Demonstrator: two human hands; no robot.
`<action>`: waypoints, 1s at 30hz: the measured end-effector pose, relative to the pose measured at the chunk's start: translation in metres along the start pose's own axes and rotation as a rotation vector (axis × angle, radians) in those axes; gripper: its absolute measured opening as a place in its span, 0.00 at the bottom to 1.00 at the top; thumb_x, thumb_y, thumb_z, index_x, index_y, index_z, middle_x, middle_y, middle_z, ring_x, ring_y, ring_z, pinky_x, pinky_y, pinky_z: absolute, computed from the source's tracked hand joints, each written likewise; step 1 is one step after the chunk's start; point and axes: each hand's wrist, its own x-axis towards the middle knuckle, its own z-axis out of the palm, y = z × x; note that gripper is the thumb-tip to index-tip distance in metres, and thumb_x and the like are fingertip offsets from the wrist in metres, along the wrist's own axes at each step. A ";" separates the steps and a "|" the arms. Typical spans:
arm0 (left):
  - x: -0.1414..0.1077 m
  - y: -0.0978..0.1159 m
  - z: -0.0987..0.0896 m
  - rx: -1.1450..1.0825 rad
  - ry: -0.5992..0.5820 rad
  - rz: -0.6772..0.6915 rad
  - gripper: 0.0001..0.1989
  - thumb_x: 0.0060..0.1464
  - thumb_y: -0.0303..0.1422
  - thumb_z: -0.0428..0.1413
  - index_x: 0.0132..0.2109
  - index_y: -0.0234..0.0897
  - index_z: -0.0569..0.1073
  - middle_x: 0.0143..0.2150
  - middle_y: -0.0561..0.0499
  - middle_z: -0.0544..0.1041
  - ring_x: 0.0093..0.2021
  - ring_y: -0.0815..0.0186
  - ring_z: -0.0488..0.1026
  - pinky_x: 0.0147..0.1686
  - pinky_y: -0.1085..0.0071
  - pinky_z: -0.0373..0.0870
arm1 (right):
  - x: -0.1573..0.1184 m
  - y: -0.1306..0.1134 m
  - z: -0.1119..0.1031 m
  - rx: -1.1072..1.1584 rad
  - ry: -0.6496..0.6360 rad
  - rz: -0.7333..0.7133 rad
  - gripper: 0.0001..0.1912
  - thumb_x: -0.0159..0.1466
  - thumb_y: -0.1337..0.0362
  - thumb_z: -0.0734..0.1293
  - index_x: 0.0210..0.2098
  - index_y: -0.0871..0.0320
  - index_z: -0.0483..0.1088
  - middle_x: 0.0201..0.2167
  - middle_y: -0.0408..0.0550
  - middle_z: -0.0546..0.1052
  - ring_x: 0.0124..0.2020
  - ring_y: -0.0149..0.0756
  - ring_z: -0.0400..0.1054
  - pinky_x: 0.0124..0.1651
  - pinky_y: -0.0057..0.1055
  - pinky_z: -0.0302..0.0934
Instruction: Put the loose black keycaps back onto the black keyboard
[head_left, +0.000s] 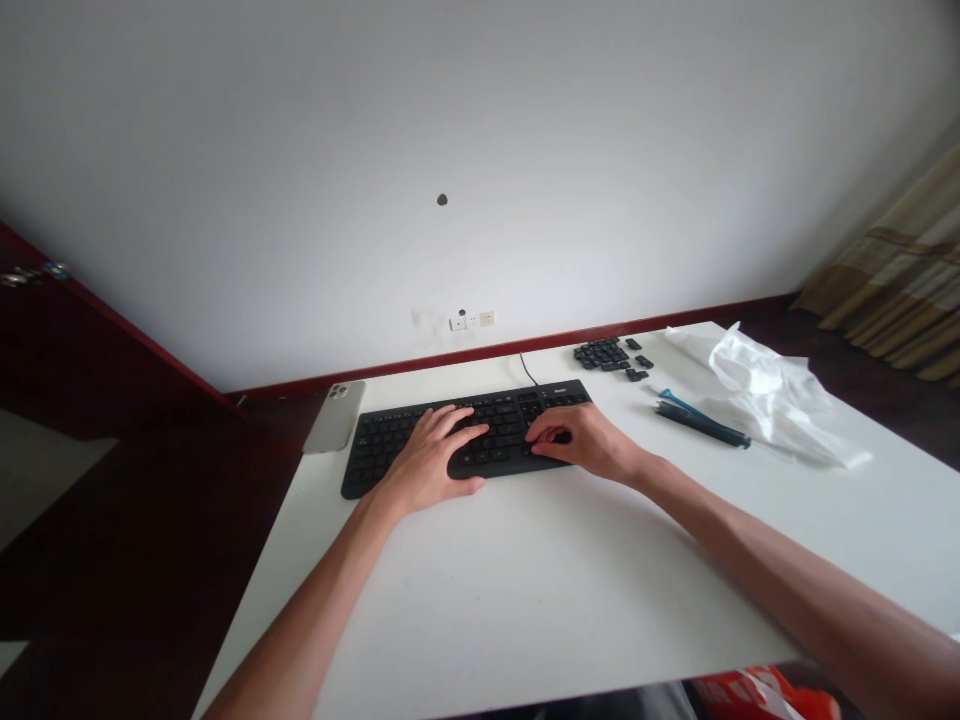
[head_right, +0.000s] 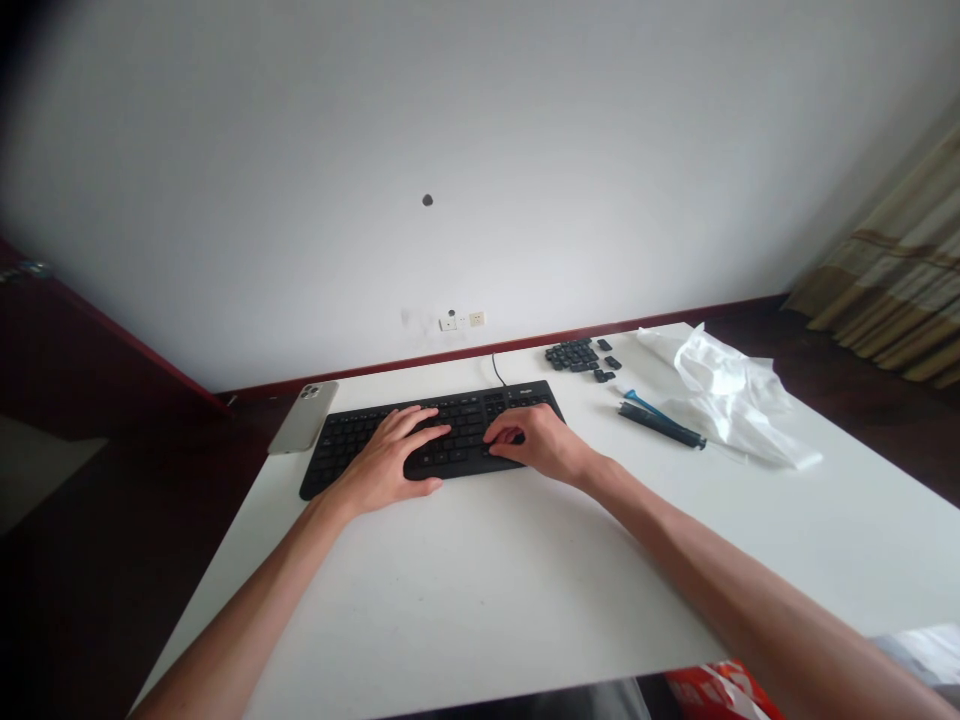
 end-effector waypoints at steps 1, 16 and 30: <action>0.000 0.000 0.000 -0.005 0.000 0.000 0.36 0.54 0.45 0.64 0.69 0.55 0.65 0.75 0.54 0.55 0.75 0.46 0.48 0.74 0.44 0.41 | 0.000 -0.001 0.003 -0.004 -0.009 -0.017 0.09 0.64 0.56 0.70 0.39 0.53 0.80 0.38 0.46 0.82 0.37 0.38 0.77 0.43 0.34 0.73; -0.001 0.001 -0.001 -0.031 0.003 -0.002 0.35 0.54 0.45 0.64 0.68 0.54 0.66 0.75 0.53 0.55 0.75 0.46 0.48 0.74 0.44 0.43 | 0.001 -0.008 0.002 -0.172 -0.064 -0.137 0.08 0.68 0.61 0.67 0.39 0.51 0.80 0.39 0.45 0.83 0.37 0.39 0.76 0.40 0.35 0.70; -0.001 0.000 0.000 -0.037 0.010 0.003 0.36 0.54 0.45 0.64 0.68 0.54 0.67 0.75 0.53 0.55 0.74 0.47 0.48 0.74 0.45 0.43 | 0.000 -0.012 0.002 -0.224 -0.069 -0.184 0.10 0.69 0.63 0.65 0.41 0.50 0.81 0.42 0.45 0.83 0.40 0.41 0.77 0.43 0.36 0.70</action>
